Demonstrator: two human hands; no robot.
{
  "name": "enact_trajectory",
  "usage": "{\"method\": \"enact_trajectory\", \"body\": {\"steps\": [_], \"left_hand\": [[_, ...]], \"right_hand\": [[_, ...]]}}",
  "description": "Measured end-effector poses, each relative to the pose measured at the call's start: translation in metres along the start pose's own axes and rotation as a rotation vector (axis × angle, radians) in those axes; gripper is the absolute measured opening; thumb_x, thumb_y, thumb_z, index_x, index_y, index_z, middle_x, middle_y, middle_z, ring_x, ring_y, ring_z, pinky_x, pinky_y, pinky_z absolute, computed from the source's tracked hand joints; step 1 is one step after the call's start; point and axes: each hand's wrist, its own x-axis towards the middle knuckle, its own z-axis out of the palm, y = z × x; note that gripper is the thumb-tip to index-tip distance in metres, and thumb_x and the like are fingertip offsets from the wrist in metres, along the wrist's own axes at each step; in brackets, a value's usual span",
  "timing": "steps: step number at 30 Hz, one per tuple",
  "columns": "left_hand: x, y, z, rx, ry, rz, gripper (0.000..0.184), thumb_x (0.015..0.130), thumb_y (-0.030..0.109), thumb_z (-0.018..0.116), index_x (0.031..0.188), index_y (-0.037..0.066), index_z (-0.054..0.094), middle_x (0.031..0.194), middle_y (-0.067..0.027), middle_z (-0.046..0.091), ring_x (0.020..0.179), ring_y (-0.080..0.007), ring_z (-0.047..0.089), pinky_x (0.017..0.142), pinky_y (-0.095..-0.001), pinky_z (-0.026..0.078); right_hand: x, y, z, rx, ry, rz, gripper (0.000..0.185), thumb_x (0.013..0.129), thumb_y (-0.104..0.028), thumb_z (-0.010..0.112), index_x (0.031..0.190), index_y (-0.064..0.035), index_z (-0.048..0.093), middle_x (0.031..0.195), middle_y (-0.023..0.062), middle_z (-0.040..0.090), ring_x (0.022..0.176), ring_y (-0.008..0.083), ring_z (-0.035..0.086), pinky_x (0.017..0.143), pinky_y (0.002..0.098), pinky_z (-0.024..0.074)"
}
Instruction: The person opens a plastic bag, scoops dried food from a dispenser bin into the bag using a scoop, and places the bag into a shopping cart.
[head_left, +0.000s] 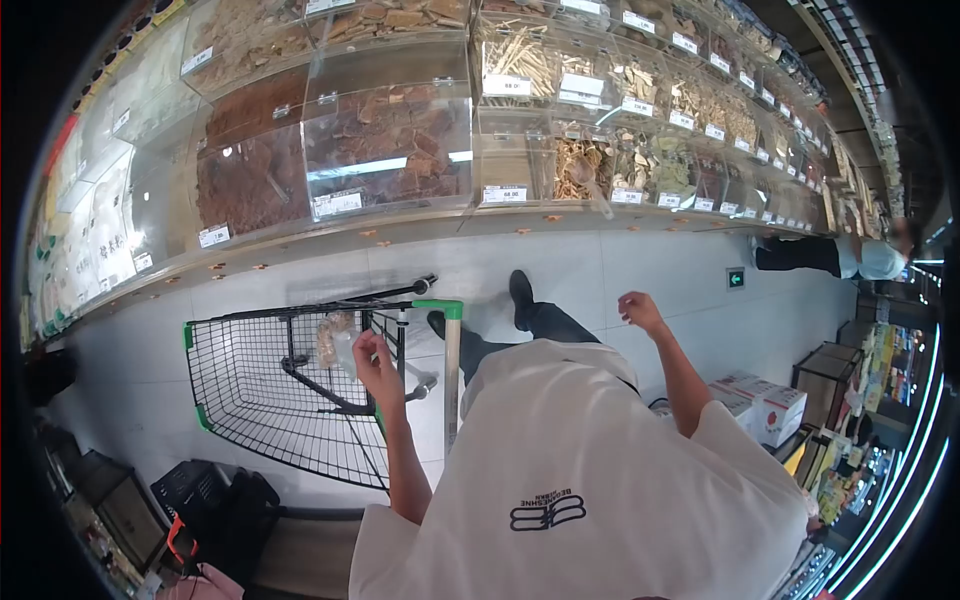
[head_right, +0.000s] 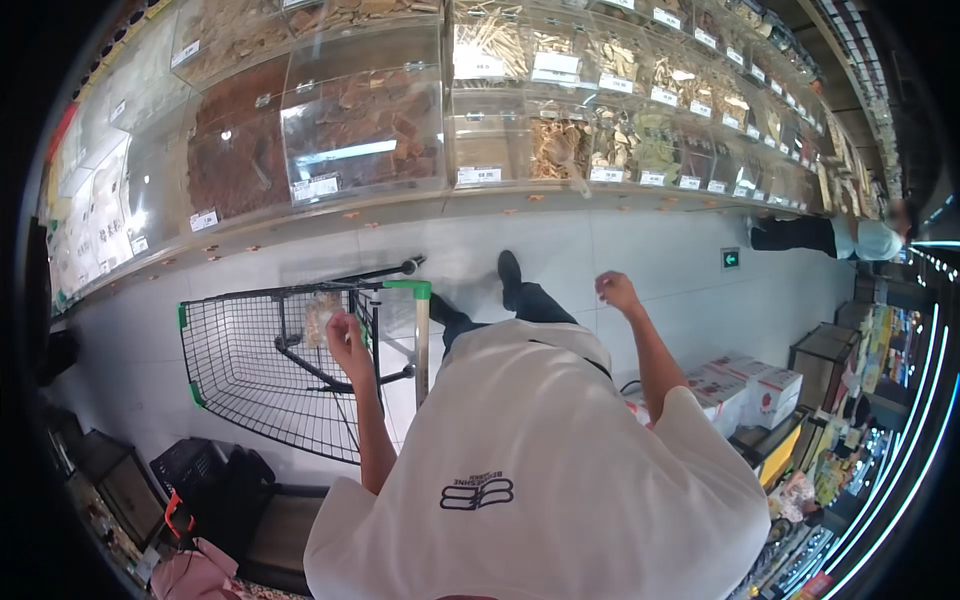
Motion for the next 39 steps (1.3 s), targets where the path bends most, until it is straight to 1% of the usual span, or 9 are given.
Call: {"method": "enact_trajectory", "body": {"steps": [7, 9, 14, 17, 21, 24, 28, 36, 39], "left_hand": [[-0.066, 0.035, 0.08, 0.336, -0.284, -0.081, 0.051, 0.091, 0.019, 0.06, 0.135, 0.001, 0.044, 0.112, -0.0172, 0.06, 0.096, -0.024, 0.061, 0.079, -0.0357, 0.052], [-0.078, 0.035, 0.094, 0.626, -0.327, -0.272, 0.052, 0.089, 0.025, 0.063, 0.132, 0.001, 0.046, 0.099, -0.02, 0.066, 0.087, -0.0301, 0.067, 0.076, -0.0379, 0.052], [-0.096, 0.03, 0.112, 0.933, -0.009, -0.086, 0.031, 0.084, 0.03, 0.067, 0.101, 0.005, 0.066, 0.082, -0.02, 0.068, 0.077, -0.0384, 0.068, 0.069, -0.0452, 0.051], [-0.097, 0.03, 0.12, 1.088, 0.027, -0.146, 0.031, 0.083, 0.031, 0.067, 0.1, 0.006, 0.067, 0.081, -0.0207, 0.068, 0.076, -0.0402, 0.067, 0.068, -0.0462, 0.051], [-0.092, 0.011, 0.114, 1.001, 0.022, -0.169, 0.033, 0.082, 0.037, 0.065, 0.096, 0.007, 0.068, 0.078, -0.0193, 0.068, 0.076, -0.0415, 0.065, 0.068, -0.0486, 0.05], [-0.089, 0.011, 0.118, 1.027, 0.042, -0.252, 0.035, 0.081, 0.04, 0.065, 0.09, 0.006, 0.068, 0.077, -0.0201, 0.067, 0.077, -0.0425, 0.065, 0.068, -0.0501, 0.05], [-0.089, 0.012, 0.123, 1.125, 0.09, -0.248, 0.038, 0.081, 0.043, 0.064, 0.087, 0.005, 0.067, 0.077, -0.0226, 0.066, 0.078, -0.0443, 0.064, 0.068, -0.0523, 0.05], [-0.084, 0.008, 0.128, 1.161, 0.132, -0.235, 0.037, 0.082, 0.043, 0.064, 0.093, 0.008, 0.069, 0.081, -0.0232, 0.066, 0.08, -0.0448, 0.064, 0.069, -0.0521, 0.05], [-0.087, 0.018, 0.138, 1.214, 0.177, -0.241, 0.037, 0.081, 0.044, 0.065, 0.096, 0.01, 0.069, 0.082, -0.0211, 0.068, 0.081, -0.0434, 0.065, 0.07, -0.0521, 0.051]], "right_hand": [[0.137, -0.09, -0.027, -0.387, 0.295, -0.326, 0.036, 0.079, -0.017, 0.068, 0.111, -0.0018, 0.061, 0.093, 0.0199, 0.068, 0.085, 0.0339, 0.068, 0.075, 0.0425, 0.0538], [0.155, -0.118, -0.025, -0.546, 0.379, -0.325, 0.041, 0.079, -0.018, 0.069, 0.115, -0.0024, 0.058, 0.099, 0.0217, 0.067, 0.089, 0.0359, 0.067, 0.077, 0.0444, 0.0541], [0.216, -0.1, -0.019, -0.509, 0.195, -0.208, 0.043, 0.075, -0.023, 0.072, 0.111, -0.0023, 0.06, 0.104, 0.0234, 0.065, 0.091, 0.0447, 0.064, 0.079, 0.0485, 0.0537], [0.24, -0.077, -0.041, -0.349, -0.053, -0.342, 0.04, 0.073, -0.02, 0.071, 0.107, -0.0018, 0.062, 0.105, 0.023, 0.065, 0.089, 0.0463, 0.063, 0.076, 0.0484, 0.0525], [0.181, -0.086, -0.099, -0.282, 0.316, -0.72, 0.039, 0.072, -0.006, 0.067, 0.109, -0.0005, 0.056, 0.087, 0.0244, 0.065, 0.081, 0.0437, 0.064, 0.074, 0.0499, 0.0504], [0.168, -0.081, -0.122, -0.215, 0.274, -0.847, 0.039, 0.072, -0.001, 0.065, 0.109, -0.0005, 0.054, 0.074, 0.0233, 0.061, 0.074, 0.0414, 0.064, 0.071, 0.0483, 0.0505], [0.155, -0.124, -0.161, -0.175, 0.153, -0.617, 0.036, 0.075, -0.004, 0.065, 0.11, -0.0033, 0.056, 0.083, 0.0219, 0.062, 0.081, 0.0433, 0.062, 0.071, 0.048, 0.0486], [0.291, -0.23, -0.218, 0.036, 0.521, -1.092, 0.025, 0.087, -0.019, 0.06, 0.104, -0.0006, 0.056, 0.096, 0.0207, 0.057, 0.09, 0.0386, 0.057, 0.078, 0.0436, 0.0448], [0.326, -0.251, -0.207, 0.112, 0.312, -0.967, 0.029, 0.089, -0.024, 0.063, 0.106, -0.0016, 0.056, 0.093, 0.0201, 0.062, 0.087, 0.0384, 0.06, 0.077, 0.0425, 0.0461]]}}
